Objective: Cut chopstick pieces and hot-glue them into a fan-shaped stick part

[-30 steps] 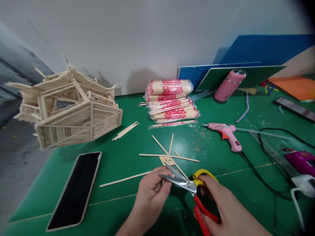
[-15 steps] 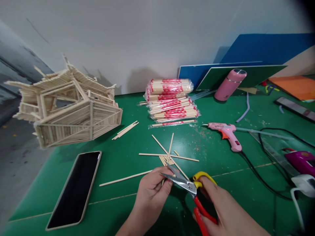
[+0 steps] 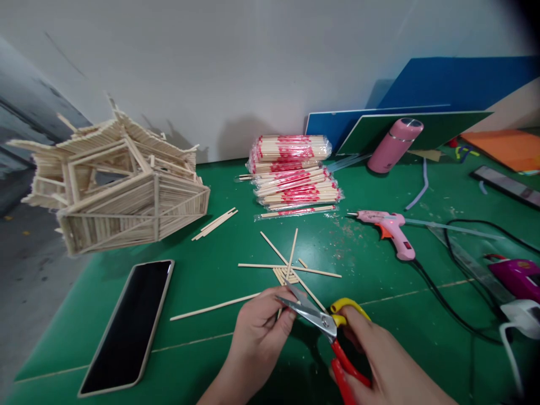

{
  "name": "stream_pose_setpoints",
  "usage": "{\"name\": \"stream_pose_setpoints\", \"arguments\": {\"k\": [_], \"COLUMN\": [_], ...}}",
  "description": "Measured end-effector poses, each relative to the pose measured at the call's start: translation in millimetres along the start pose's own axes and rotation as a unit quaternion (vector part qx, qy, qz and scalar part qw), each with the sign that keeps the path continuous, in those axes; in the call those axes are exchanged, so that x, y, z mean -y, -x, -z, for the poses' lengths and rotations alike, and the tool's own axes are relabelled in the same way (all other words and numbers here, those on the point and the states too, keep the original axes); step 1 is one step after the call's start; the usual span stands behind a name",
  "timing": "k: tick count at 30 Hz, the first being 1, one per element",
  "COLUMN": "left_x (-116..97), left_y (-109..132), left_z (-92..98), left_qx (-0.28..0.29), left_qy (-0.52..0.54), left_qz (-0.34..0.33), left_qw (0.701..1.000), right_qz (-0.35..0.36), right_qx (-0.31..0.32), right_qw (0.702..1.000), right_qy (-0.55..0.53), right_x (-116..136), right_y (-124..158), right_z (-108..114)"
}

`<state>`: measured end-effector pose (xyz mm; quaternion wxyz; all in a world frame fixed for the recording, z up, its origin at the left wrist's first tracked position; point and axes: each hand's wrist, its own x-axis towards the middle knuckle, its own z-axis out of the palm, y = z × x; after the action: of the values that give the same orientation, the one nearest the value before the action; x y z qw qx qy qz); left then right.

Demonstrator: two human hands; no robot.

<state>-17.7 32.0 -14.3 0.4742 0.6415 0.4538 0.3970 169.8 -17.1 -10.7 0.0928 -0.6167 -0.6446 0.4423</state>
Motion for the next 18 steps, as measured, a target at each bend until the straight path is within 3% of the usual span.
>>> {"name": "stream_pose_setpoints", "arguments": {"k": [12,18], "left_x": [-5.0,-5.6], "left_y": [-1.1,-2.2], "left_z": [3.1,-2.1], "left_qx": [0.013,-0.004], "left_qy": [-0.031,0.021], "left_qz": [-0.006,0.049], "left_qw": [0.999,0.999], "right_qz": [0.002,0.009], "right_qx": [-0.002,-0.004], "right_qw": [1.0,1.0], "right_qy": [0.015,-0.027], "right_x": [-2.5,-6.2], "right_y": [-2.5,-2.6], "right_z": [-1.7,-7.2]}}
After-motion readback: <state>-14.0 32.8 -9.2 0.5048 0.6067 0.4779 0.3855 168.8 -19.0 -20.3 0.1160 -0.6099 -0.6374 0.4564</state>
